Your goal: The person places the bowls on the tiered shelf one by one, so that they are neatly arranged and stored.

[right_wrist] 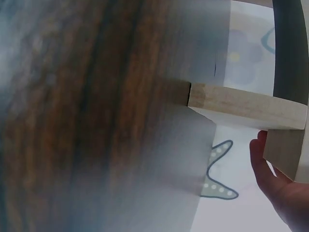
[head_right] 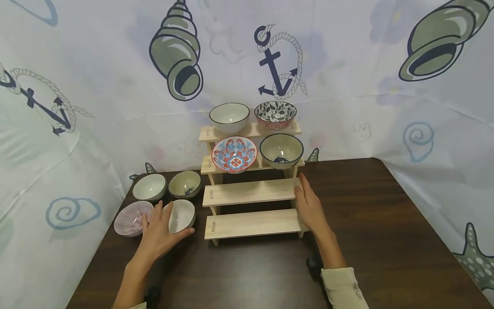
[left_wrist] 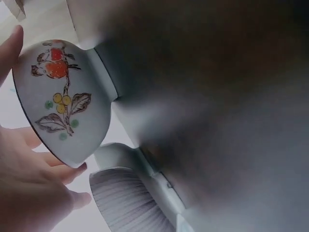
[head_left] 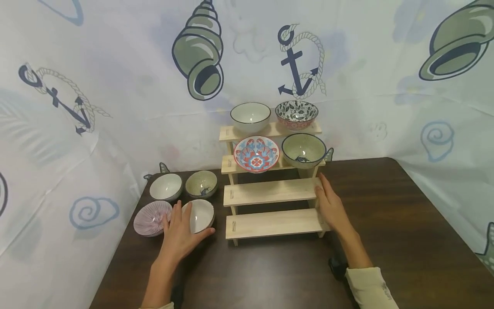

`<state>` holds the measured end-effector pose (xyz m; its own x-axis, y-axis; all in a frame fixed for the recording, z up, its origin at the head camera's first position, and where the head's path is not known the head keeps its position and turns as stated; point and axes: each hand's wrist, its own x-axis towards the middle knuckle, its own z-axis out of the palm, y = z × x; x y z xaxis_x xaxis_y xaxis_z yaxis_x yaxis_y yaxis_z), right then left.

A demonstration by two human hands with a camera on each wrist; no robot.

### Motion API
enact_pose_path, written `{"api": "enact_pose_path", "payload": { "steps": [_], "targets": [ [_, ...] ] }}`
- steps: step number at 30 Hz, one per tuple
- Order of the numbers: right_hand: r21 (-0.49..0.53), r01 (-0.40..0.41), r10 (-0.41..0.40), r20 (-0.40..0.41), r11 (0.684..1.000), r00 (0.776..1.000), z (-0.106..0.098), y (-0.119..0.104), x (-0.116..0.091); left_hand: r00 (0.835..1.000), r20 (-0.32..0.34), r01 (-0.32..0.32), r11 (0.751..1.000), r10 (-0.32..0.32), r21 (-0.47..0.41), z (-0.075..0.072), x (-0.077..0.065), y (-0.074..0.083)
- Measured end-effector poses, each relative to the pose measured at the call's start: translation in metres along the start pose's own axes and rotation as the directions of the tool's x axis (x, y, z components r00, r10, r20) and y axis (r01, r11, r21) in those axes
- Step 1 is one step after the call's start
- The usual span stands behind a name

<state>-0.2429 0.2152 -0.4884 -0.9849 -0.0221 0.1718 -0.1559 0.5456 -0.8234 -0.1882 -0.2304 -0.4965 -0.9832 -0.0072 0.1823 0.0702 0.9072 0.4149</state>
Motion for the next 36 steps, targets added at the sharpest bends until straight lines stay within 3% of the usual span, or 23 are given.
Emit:
{"api": "enact_pose_path", "payload": {
  "steps": [7, 17, 22, 28, 36],
  "targets": [
    [-0.003, -0.010, 0.010, -0.009, 1.000, 1.000, 0.004, 0.007, -0.009, 0.999, -0.001, -0.032, 0.999, 0.032, 0.010, 0.004, 0.001, 0.000],
    [0.003, 0.026, -0.026, 0.008, 1.000, 1.000, 0.004, 0.007, -0.007, 0.998, -0.050, -0.037, 0.998, 0.034, -0.052, 0.004, -0.001, -0.003],
    [0.003, 0.020, -0.020, 0.005, 1.000, 1.000, 0.004, 0.006, -0.005, 0.994, -0.103, -0.033, 0.996, 0.024, -0.088, -0.011, 0.002, -0.001],
    [0.001, 0.015, -0.015, 0.005, 1.000, 1.000, 0.004, 0.005, -0.002, 0.996, -0.086, -0.009, 0.992, -0.002, -0.130, -0.033, 0.007, 0.004],
    [-0.007, 0.012, -0.012, -0.003, 1.000, 1.000, 0.001, 0.002, 0.002, 0.992, -0.120, -0.062, 0.990, 0.047, -0.129, -0.051, 0.019, 0.001]
  ]
}}
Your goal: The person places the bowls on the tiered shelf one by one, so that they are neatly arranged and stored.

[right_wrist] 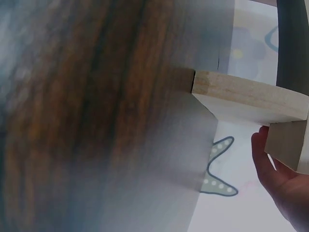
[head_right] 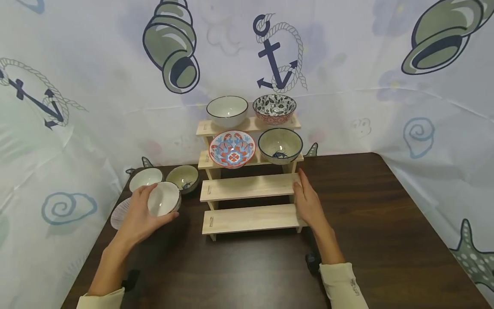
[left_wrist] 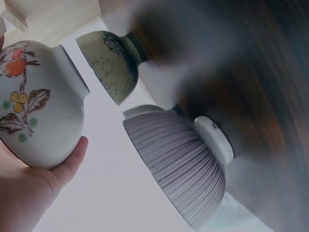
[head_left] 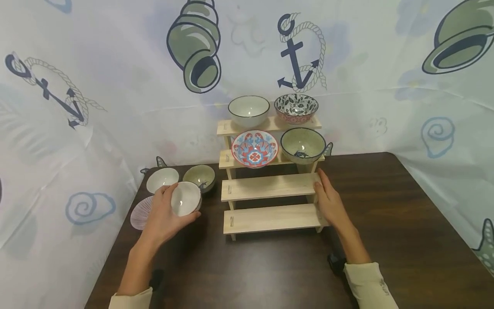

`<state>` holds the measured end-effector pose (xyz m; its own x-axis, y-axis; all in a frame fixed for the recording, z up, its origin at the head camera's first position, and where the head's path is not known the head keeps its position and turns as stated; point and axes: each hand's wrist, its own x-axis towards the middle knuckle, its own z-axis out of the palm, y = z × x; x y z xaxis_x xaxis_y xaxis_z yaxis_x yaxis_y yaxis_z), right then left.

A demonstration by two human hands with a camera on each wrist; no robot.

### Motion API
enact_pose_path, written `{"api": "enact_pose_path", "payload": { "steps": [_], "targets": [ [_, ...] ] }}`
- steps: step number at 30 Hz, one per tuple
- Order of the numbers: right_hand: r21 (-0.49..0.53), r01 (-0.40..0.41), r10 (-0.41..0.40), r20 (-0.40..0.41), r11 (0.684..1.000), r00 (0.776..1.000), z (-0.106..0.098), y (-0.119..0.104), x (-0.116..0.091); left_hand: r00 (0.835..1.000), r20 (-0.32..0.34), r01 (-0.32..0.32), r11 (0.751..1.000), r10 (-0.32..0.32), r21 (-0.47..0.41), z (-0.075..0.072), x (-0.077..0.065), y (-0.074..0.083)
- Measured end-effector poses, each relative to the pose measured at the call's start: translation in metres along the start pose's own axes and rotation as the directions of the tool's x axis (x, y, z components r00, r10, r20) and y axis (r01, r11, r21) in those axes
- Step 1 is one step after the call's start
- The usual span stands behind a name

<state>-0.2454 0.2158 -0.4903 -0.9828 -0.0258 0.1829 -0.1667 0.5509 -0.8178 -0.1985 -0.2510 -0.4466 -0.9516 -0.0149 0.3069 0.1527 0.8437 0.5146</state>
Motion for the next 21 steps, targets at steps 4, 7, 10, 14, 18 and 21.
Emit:
{"api": "enact_pose_path", "payload": {
  "steps": [4, 7, 10, 14, 18, 21],
  "targets": [
    [0.009, -0.001, 0.001, -0.009, 1.000, 1.000, 0.000, -0.002, 0.002, 1.000, -0.003, -0.022, 1.000, 0.022, -0.006, -0.009, 0.006, 0.000],
    [0.010, 0.000, 0.001, -0.015, 1.000, 1.000, 0.000, -0.002, 0.002, 0.999, -0.010, -0.039, 0.999, 0.039, -0.001, -0.013, 0.011, 0.001],
    [0.009, 0.001, -0.001, -0.019, 1.000, 1.000, 0.000, 0.000, 0.003, 0.999, -0.002, -0.049, 0.999, 0.049, 0.001, -0.018, 0.015, 0.005],
    [0.008, 0.001, -0.001, -0.015, 1.000, 1.000, -0.001, 0.000, 0.001, 0.998, 0.010, -0.056, 0.998, 0.056, 0.004, -0.023, 0.016, 0.008],
    [0.007, 0.002, -0.002, -0.010, 1.000, 1.000, -0.001, 0.001, 0.001, 0.998, 0.015, -0.068, 0.998, 0.068, 0.019, -0.024, 0.016, 0.008],
    [0.008, 0.004, -0.004, 0.000, 1.000, 1.000, -0.001, 0.002, 0.002, 0.997, 0.012, -0.078, 0.997, 0.077, 0.021, -0.025, 0.014, 0.009]
  ]
}}
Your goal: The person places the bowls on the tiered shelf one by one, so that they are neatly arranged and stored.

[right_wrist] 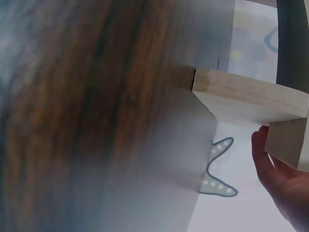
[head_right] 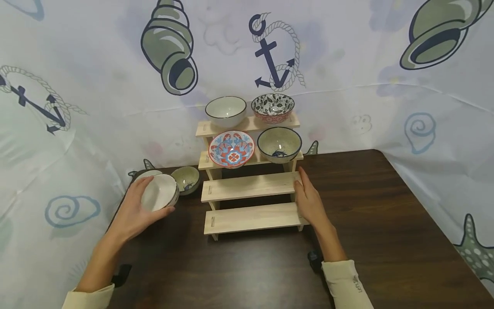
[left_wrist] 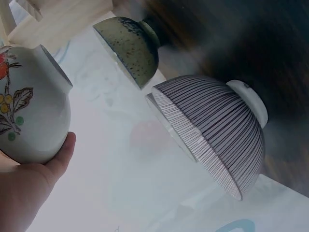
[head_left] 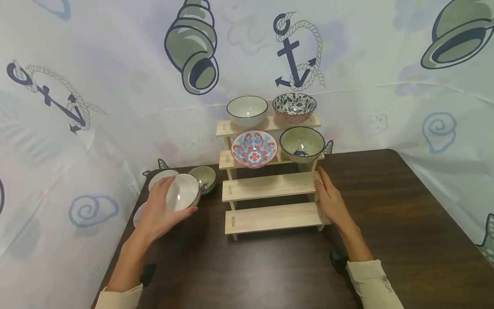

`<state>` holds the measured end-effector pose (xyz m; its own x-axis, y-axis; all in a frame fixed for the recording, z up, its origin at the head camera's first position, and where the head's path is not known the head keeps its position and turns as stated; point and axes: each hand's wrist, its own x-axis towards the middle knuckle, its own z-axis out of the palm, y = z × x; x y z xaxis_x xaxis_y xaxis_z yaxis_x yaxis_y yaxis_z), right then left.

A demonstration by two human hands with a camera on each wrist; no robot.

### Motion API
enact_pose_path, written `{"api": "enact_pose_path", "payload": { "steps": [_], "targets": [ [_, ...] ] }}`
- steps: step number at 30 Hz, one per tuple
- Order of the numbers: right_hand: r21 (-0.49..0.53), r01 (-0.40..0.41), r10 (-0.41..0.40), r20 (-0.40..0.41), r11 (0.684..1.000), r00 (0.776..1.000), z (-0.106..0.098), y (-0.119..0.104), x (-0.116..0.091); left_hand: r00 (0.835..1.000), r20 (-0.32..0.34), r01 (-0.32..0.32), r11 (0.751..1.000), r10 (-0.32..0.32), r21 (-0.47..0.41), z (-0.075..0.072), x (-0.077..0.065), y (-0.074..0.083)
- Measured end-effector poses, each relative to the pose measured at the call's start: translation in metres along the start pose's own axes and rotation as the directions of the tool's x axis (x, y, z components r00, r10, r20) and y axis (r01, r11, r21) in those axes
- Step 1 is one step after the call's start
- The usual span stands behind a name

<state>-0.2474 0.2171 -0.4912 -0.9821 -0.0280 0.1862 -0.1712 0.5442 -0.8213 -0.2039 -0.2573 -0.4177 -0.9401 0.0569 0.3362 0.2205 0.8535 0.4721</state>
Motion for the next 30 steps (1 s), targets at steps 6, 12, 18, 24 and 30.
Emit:
{"api": "enact_pose_path", "payload": {
  "steps": [6, 12, 18, 24, 30],
  "targets": [
    [-0.005, 0.018, -0.017, 0.033, 1.000, 0.999, -0.004, -0.001, 0.002, 1.000, -0.012, -0.007, 1.000, 0.007, -0.002, -0.008, -0.006, 0.006],
    [0.000, 0.034, -0.033, 0.157, 0.999, 0.987, -0.017, 0.000, 0.004, 1.000, 0.000, -0.003, 1.000, 0.003, 0.013, -0.015, -0.010, 0.015],
    [0.074, 0.027, -0.048, 0.309, 0.997, 0.950, -0.036, -0.001, 0.007, 1.000, 0.007, -0.014, 1.000, 0.014, 0.012, -0.019, -0.010, 0.023],
    [0.135, -0.013, -0.040, 0.386, 0.991, 0.922, -0.049, 0.005, 0.011, 0.999, -0.001, -0.034, 0.999, 0.034, -0.005, -0.021, -0.012, 0.026],
    [0.197, -0.022, -0.062, 0.410, 0.980, 0.910, -0.052, 0.012, 0.015, 0.999, -0.004, -0.046, 0.999, 0.046, 0.004, -0.024, -0.015, 0.031]
  ]
}}
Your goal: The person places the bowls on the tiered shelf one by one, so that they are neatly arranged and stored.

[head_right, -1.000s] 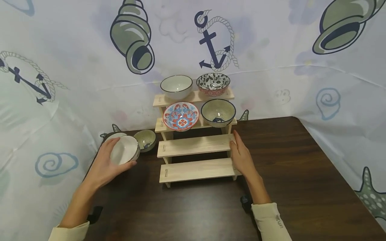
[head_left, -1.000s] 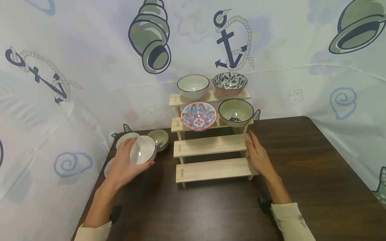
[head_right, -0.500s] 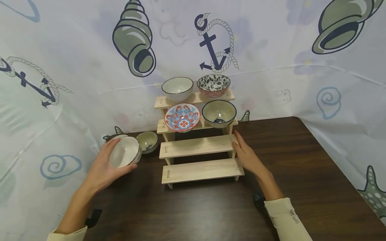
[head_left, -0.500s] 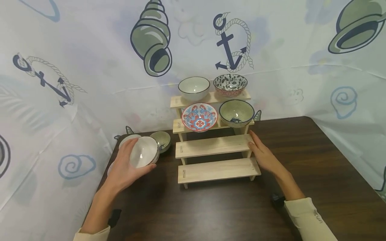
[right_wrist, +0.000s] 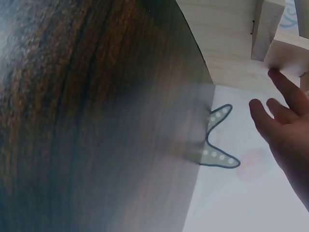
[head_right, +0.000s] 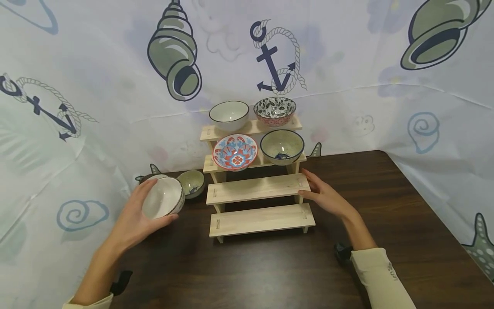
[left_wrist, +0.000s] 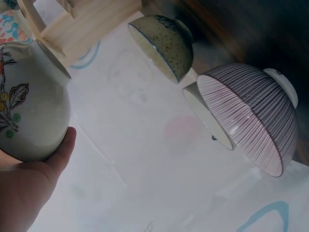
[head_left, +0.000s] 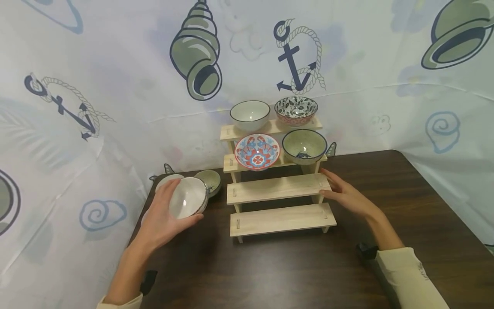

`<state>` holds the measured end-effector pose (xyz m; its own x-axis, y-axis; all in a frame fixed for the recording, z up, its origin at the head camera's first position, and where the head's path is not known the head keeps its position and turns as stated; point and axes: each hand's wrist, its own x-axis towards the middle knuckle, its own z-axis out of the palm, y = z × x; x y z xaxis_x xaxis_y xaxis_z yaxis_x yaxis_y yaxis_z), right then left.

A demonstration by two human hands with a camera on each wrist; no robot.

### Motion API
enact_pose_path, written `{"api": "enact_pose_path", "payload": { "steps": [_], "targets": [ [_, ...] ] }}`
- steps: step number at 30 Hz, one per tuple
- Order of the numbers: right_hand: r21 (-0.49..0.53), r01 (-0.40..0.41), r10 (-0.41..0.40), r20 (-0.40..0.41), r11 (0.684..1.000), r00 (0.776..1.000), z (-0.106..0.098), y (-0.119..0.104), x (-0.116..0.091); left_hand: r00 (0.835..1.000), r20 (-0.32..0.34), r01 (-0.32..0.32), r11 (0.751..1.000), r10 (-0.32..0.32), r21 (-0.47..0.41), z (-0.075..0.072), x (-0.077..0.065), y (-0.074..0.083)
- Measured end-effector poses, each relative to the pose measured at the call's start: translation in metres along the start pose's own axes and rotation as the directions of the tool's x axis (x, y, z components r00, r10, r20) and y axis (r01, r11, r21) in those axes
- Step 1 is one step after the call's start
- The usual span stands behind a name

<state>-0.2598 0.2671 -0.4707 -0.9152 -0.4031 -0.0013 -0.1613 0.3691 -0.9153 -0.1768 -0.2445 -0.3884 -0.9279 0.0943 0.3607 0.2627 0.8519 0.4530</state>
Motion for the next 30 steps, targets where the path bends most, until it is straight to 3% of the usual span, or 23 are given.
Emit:
{"api": "enact_pose_path", "payload": {
  "steps": [9, 16, 30],
  "targets": [
    [0.071, -0.021, 0.021, 0.008, 0.997, 1.000, 0.001, 0.003, 0.001, 0.999, -0.013, -0.035, 0.999, 0.036, 0.026, -0.002, -0.004, 0.013],
    [0.086, -0.048, 0.047, 0.014, 0.995, 0.999, 0.002, 0.000, 0.002, 0.997, 0.034, -0.070, 0.996, 0.072, -0.060, 0.001, -0.005, 0.023],
    [0.107, -0.050, 0.048, 0.020, 0.993, 0.999, 0.002, 0.001, 0.001, 0.986, 0.069, -0.142, 0.985, 0.149, -0.098, 0.014, -0.004, 0.040]
  ]
}}
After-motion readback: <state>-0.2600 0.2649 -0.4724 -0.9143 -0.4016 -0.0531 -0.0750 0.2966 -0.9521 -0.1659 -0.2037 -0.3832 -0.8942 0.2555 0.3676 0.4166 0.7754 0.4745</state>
